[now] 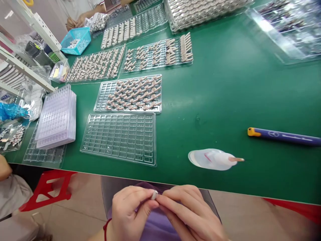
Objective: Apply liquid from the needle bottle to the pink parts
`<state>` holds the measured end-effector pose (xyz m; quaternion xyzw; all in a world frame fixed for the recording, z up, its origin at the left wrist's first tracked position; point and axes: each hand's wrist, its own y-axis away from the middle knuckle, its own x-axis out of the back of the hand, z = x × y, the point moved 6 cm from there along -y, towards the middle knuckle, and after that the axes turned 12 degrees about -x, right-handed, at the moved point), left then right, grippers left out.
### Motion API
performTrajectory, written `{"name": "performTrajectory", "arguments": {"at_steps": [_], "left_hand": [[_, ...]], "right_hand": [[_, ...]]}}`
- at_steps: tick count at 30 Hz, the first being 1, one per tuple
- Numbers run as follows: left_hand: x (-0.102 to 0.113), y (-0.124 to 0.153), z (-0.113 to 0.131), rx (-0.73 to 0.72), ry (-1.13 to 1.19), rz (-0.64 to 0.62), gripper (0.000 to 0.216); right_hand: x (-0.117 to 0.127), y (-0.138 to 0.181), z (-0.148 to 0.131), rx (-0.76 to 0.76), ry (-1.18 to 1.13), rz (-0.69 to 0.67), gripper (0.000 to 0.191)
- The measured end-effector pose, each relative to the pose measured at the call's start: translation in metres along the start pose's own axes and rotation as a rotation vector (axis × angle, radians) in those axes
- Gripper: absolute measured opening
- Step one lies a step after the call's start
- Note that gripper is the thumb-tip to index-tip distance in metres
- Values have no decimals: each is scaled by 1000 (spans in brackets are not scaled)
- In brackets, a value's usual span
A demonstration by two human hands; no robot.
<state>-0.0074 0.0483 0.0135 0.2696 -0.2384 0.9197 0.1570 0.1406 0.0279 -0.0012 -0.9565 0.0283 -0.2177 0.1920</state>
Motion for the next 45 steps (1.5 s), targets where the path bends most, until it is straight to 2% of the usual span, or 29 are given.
{"name": "performTrajectory", "arguments": {"at_steps": [8,14,22,34,45], "left_hand": [[-20,13,-26,436,257,-73,14],[-30,20,-38,595,293,-32,16],[-31,14,-35,490,141,-25,18],[-37,5,-33,463,32,-89,24],[-37,5,-32,480,23,-39,22]], "right_hand": [[-2,8,7,-5,160,65,19],[-7,14,12,10,293,83,18],[-13,15,15,11,355,136,13],[-17,17,16,13,358,175,11],[-19,16,14,-64,316,215,13]]}}
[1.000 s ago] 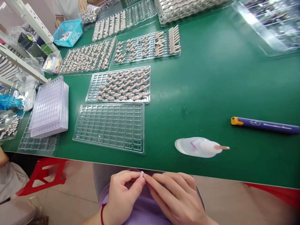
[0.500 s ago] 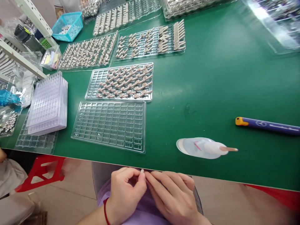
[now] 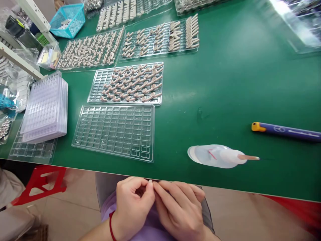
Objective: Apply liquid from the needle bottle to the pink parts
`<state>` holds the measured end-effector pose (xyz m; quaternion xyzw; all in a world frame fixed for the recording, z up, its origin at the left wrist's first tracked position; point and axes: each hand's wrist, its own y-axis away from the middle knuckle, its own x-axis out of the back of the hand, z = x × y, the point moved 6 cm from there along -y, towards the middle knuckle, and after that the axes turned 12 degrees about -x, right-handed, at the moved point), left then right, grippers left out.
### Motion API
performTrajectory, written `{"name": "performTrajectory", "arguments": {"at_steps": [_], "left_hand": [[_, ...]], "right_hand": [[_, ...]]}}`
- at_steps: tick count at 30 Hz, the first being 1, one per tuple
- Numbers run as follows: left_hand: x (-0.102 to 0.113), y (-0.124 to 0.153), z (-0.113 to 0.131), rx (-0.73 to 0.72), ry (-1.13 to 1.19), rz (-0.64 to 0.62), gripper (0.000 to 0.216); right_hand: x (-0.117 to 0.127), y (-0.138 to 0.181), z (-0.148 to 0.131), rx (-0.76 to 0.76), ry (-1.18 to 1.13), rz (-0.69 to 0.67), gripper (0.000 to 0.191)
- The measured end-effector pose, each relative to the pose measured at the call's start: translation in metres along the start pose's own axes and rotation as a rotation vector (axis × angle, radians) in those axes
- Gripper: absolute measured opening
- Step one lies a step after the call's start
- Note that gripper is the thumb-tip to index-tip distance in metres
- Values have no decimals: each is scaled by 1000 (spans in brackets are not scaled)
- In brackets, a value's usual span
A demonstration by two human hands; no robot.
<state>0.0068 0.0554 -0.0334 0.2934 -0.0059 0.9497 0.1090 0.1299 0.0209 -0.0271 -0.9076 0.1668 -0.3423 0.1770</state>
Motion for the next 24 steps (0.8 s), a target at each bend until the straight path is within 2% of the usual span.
{"name": "performTrajectory", "arguments": {"at_steps": [11,18,24], "left_hand": [[1,-1,0,-31,28,4,22],[5,2,4,-177,-6,-43,18],[12,9,24,-405,-154,-5,15]], "right_hand": [[-1,1,1,-5,15,-20,12],[3,0,4,59,-2,-52,15],[6,1,6,78,-48,-81,19]]}}
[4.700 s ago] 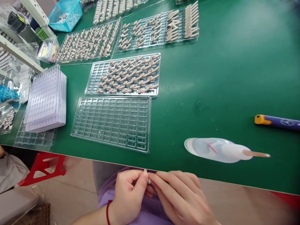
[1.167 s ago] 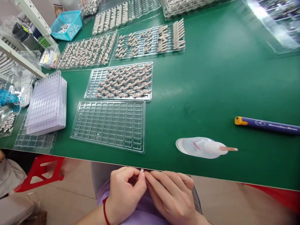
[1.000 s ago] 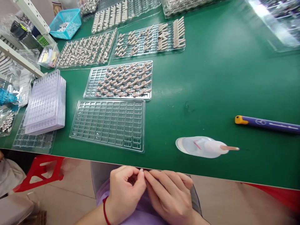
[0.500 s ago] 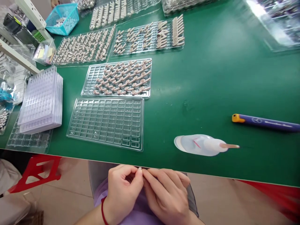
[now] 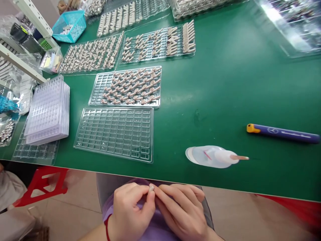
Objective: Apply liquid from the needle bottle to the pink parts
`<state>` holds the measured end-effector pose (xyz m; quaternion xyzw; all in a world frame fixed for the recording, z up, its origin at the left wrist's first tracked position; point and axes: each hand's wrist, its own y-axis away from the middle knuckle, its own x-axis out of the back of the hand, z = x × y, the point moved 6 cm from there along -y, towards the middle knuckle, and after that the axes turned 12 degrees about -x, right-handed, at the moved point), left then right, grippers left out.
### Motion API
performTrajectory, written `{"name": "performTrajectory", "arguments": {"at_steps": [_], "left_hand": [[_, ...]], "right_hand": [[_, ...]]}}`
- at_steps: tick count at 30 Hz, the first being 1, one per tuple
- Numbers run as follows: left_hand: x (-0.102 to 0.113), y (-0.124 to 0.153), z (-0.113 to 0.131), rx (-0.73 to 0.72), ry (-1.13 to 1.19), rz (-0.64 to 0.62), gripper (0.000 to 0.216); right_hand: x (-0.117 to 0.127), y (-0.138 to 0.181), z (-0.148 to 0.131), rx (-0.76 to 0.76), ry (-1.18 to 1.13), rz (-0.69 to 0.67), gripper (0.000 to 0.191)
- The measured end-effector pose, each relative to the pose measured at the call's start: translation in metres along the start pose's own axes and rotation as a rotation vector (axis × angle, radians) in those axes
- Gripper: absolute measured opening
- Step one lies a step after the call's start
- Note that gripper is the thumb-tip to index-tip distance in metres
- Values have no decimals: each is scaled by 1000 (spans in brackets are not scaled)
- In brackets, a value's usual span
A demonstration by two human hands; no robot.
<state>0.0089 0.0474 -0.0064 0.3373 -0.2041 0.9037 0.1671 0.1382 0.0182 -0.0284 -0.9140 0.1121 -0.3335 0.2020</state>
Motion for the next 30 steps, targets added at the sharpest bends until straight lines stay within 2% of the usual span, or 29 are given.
{"name": "performTrajectory", "arguments": {"at_steps": [7,14,20,26,30], "left_hand": [[5,1,14,-159,-109,25,11],[8,6,19,-262,-125,24,19],[15,4,25,-350,-129,50,20],[20,1,30,-414,-175,46,19],[22,-1,34,-435,-225,35,18]], "right_hand": [[6,0,-3,55,-37,21,20],[11,-3,-5,79,-91,20,24],[15,-8,-2,-25,-187,-3,31],[16,-11,-1,-118,-257,-77,9],[13,-14,-4,-130,-246,-117,5]]}}
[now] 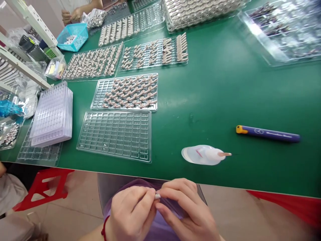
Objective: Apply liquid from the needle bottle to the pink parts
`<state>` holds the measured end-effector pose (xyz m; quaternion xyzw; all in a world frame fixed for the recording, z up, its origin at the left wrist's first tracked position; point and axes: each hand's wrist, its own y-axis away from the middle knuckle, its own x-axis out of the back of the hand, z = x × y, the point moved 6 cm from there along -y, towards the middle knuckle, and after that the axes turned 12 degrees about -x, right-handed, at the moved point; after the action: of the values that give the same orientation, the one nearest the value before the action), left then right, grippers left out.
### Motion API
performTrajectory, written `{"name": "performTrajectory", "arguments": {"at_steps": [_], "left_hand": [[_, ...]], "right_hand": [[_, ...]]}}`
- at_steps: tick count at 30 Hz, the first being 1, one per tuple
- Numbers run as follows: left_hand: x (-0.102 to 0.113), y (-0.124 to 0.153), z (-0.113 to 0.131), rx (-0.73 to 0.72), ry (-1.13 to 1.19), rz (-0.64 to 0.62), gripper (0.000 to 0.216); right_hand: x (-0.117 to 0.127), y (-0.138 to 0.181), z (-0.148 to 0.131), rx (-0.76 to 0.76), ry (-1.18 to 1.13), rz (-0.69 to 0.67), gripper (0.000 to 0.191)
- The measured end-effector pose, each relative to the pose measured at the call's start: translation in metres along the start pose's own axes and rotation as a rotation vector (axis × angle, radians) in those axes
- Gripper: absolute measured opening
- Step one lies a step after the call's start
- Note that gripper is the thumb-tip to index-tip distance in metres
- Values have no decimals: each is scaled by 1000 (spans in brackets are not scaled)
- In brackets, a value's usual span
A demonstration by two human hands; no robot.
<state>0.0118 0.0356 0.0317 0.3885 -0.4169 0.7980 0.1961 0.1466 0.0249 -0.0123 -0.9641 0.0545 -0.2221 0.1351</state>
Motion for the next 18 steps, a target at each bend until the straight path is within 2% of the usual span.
{"name": "performTrajectory", "arguments": {"at_steps": [18], "left_hand": [[6,-3,5,-43,-38,26,21]], "right_hand": [[0,-2,-3,-11,-34,-23,9]]}}
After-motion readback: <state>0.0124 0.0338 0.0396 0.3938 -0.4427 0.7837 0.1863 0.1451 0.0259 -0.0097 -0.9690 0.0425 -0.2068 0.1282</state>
